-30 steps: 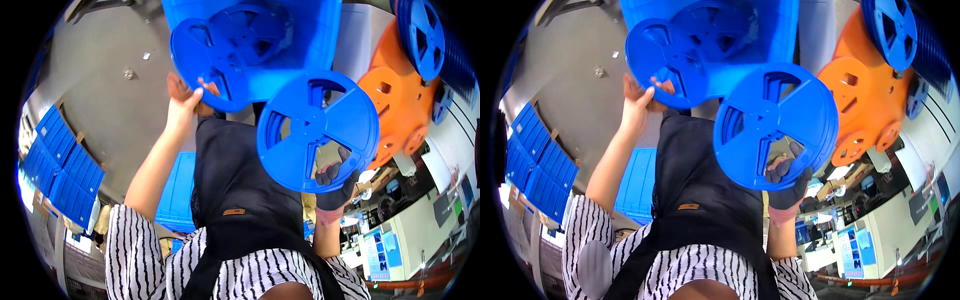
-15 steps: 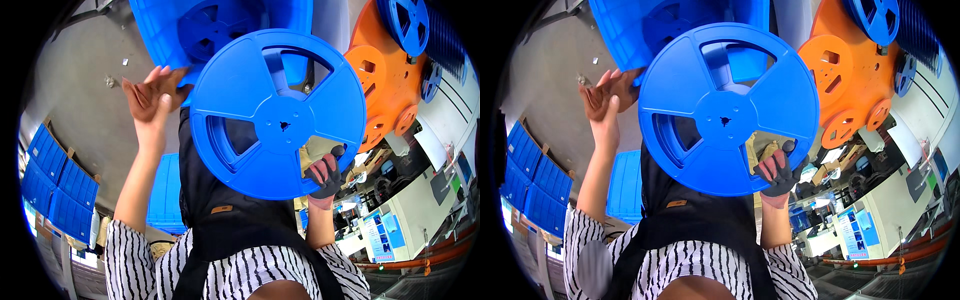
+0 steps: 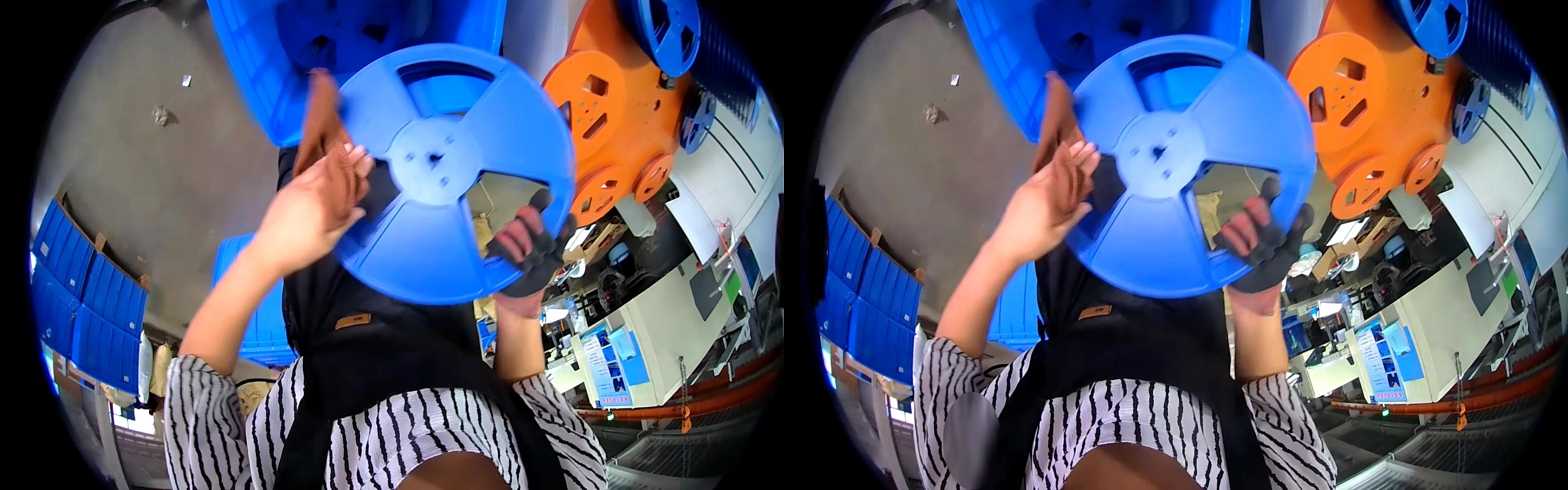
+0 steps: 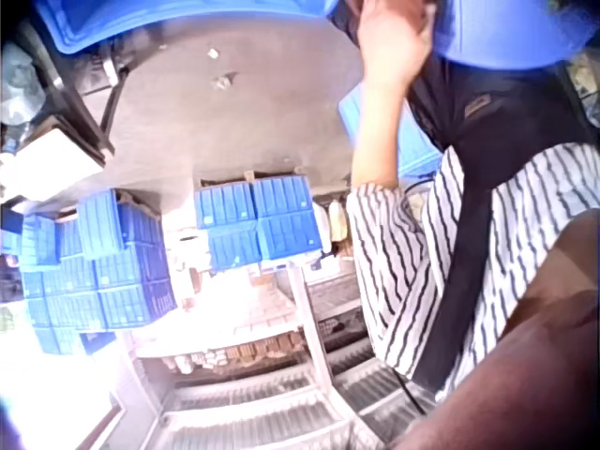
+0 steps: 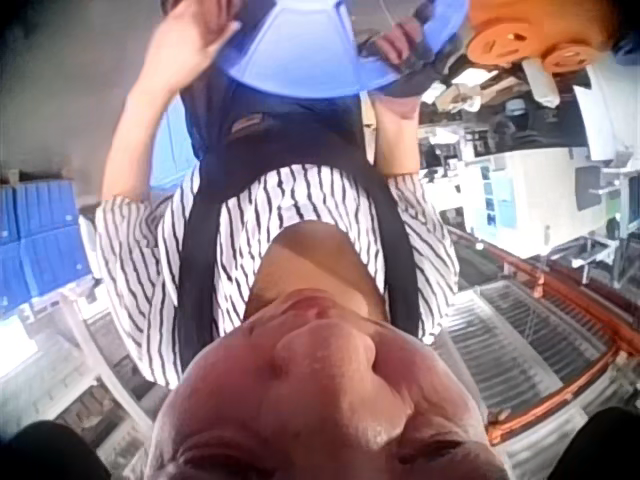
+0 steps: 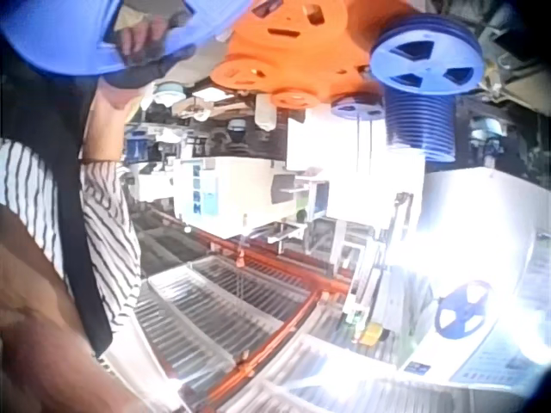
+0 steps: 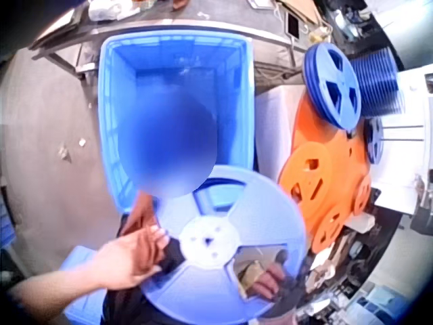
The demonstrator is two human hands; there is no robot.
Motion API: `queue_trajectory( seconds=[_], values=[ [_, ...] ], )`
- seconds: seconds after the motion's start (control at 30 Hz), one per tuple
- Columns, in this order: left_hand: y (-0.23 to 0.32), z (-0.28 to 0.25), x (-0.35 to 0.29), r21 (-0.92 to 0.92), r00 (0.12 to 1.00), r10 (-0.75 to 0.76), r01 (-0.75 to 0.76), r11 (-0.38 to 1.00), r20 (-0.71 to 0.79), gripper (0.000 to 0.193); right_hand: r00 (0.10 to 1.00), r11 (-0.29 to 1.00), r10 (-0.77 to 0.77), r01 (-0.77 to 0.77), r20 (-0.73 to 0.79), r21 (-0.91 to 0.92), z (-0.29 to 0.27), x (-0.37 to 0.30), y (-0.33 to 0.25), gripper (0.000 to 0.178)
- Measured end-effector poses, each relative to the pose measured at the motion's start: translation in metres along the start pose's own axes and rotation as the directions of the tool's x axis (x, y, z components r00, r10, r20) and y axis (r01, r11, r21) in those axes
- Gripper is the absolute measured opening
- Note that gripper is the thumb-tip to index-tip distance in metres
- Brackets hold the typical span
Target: The person wipes the surface of blue plastic spools with a brown cloth, handling them one at a time. They place the cleaned spools into a blue bin and later stack them on a table, where they briefly use a handheld device on the stack.
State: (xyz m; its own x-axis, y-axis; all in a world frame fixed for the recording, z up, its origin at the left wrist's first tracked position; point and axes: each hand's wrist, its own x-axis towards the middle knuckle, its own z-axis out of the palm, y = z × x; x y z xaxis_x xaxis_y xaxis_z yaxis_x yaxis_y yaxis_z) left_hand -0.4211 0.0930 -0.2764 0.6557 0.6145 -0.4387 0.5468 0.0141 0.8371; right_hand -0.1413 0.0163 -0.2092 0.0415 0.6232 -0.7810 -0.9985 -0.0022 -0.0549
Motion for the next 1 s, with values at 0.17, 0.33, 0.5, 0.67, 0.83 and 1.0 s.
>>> queue_trajectory(
  seconds=[0.17, 0.33, 0.5, 0.67, 0.83, 1.0],
  values=[
    [-0.018, -0.013, -0.032, 0.188, 0.965, 0.186, -0.221, 0.957, 0.184, 0.057, 0.986, 0.997, 0.072, -0.072, 0.151, -0.005, 0.010, 0.019, -0.013, 0.056],
    [-0.026, 0.001, -0.033, 0.273, 0.970, 0.230, -0.200, 0.941, -0.080, 0.040, 1.000, 0.959, 0.005, 0.004, 0.029, -0.284, 0.043, 0.030, 0.004, 0.066],
    [-0.037, -0.017, -0.060, -0.295, 0.981, -0.176, 0.144, 0.945, -0.085, 0.036, 0.978, 0.920, 0.178, -0.127, 0.106, -0.370, 0.031, 0.018, -0.002, 0.065],
    [-0.040, -0.009, -0.082, -0.991, 0.815, -0.579, 0.100, 0.084, 0.033, 0.034, 0.999, 0.649, 0.046, -0.028, 0.002, -0.760, 0.014, -0.007, -0.008, 0.058],
    [-0.078, 0.000, -0.102, -0.987, 0.794, -0.594, 0.048, -0.152, 0.129, 0.037, 0.979, 0.072, -0.201, -0.021, -0.035, -0.997, 0.028, -0.019, 0.006, 0.044],
    [-0.089, 0.001, -0.108, -0.977, 0.799, -0.588, -0.004, -0.215, 0.126, 0.037, 0.976, -0.133, -0.207, 0.043, 0.071, -0.990, 0.025, -0.015, 0.011, 0.041]
  ],
)
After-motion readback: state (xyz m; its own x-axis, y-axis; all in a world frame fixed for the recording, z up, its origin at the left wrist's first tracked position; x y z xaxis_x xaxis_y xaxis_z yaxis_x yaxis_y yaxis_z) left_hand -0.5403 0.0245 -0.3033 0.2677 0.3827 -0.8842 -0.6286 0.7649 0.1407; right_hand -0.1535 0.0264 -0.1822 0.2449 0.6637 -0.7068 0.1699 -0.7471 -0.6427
